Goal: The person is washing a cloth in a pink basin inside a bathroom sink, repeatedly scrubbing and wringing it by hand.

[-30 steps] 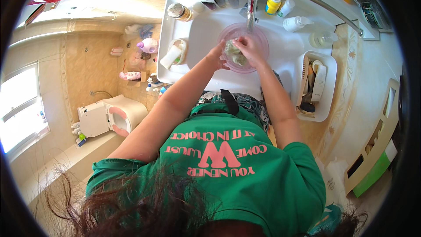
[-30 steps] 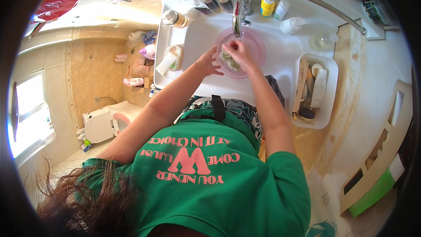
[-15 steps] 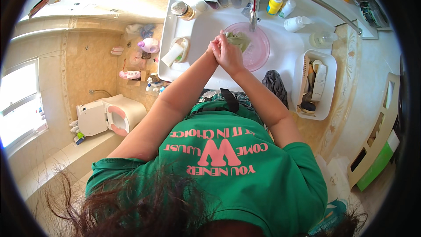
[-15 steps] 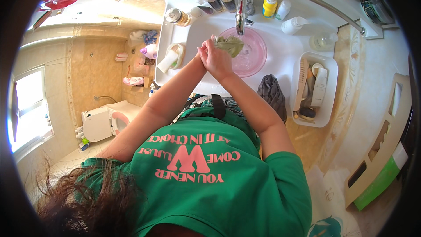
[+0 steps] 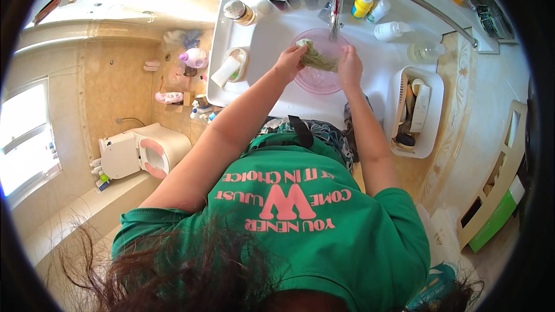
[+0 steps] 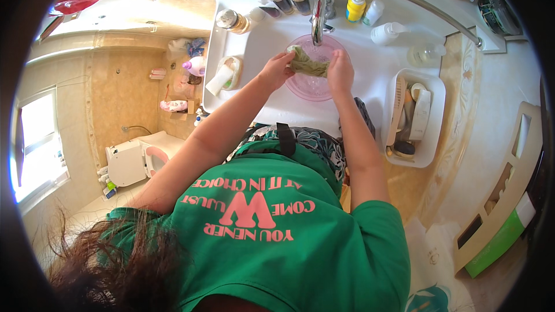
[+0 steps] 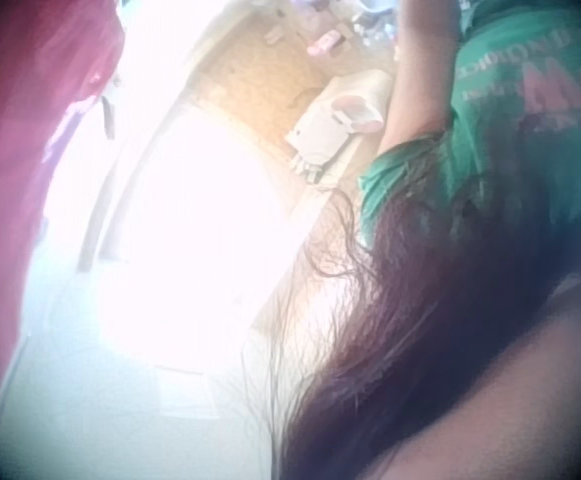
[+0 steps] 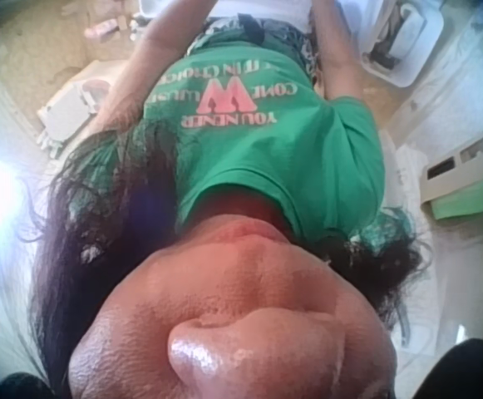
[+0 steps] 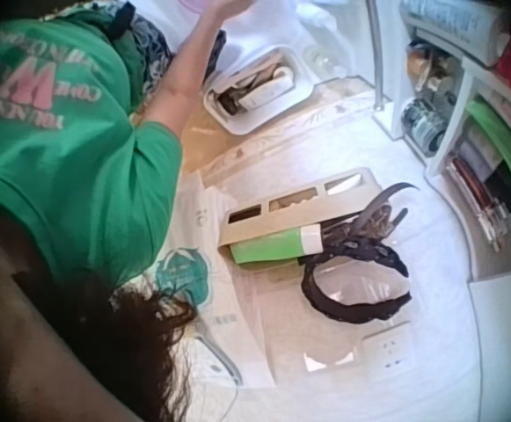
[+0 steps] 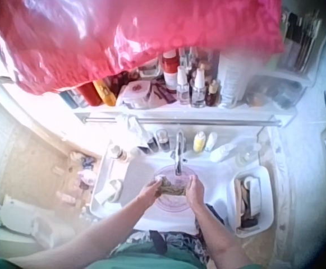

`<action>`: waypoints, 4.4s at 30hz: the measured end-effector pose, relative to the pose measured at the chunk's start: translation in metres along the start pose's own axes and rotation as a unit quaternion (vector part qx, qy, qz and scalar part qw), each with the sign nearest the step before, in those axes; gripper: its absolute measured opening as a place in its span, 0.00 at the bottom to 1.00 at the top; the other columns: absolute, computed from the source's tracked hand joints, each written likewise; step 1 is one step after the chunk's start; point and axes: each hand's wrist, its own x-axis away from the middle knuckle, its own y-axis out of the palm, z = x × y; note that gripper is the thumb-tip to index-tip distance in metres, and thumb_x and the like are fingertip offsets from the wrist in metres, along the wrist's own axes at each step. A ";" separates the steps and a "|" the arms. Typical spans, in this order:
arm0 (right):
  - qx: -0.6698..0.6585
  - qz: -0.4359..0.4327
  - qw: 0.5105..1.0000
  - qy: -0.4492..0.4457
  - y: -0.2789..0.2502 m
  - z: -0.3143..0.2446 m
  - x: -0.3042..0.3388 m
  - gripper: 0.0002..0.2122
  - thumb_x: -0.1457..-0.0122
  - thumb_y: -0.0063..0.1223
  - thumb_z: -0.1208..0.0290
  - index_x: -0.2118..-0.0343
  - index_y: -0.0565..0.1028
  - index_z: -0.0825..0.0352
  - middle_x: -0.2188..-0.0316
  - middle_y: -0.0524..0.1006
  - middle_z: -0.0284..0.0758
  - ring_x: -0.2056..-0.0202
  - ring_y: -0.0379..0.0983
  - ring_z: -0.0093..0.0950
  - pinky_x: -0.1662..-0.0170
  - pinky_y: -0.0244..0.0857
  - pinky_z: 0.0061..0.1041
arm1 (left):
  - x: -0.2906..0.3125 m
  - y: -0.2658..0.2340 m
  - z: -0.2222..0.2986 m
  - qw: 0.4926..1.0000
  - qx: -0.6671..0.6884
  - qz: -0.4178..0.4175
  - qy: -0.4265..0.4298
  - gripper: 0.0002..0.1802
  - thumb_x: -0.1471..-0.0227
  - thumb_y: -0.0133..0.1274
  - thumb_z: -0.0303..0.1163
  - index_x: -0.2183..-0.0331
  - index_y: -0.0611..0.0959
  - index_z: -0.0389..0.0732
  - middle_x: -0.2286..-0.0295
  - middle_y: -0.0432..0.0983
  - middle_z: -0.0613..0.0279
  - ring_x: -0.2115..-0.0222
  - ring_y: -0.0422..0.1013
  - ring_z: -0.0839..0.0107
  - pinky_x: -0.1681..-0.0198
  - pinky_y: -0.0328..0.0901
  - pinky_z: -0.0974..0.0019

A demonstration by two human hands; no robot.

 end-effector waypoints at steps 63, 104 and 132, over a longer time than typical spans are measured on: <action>0.075 -0.044 0.996 -0.031 0.013 0.026 -0.003 0.04 0.53 0.41 0.75 0.73 0.68 0.66 0.70 0.67 0.44 0.65 0.64 0.40 0.62 0.59 0.36 | 0.004 0.003 -0.002 0.999 -0.040 -0.002 -0.018 0.17 0.51 0.43 0.36 0.61 0.67 0.36 0.63 0.64 0.59 0.64 0.65 0.66 0.61 0.62 0.62; -0.134 -0.157 0.939 -0.273 -0.015 -0.124 0.050 0.09 0.61 0.46 0.74 0.72 0.68 0.64 0.75 0.65 0.35 0.72 0.65 0.34 0.70 0.59 0.31 | 0.004 -0.018 0.005 0.934 0.263 -0.232 -0.074 0.19 0.49 0.38 0.45 0.59 0.68 0.45 0.61 0.66 0.58 0.57 0.61 0.62 0.57 0.58 0.57; -0.189 -0.163 0.968 0.020 0.003 0.026 0.005 0.07 0.54 0.48 0.78 0.69 0.69 0.69 0.75 0.73 0.38 0.70 0.72 0.30 0.66 0.64 0.24 | 0.010 -0.030 0.025 0.988 0.078 0.125 0.048 0.15 0.47 0.38 0.42 0.67 0.68 0.40 0.69 0.66 0.60 0.67 0.65 0.66 0.60 0.63 0.58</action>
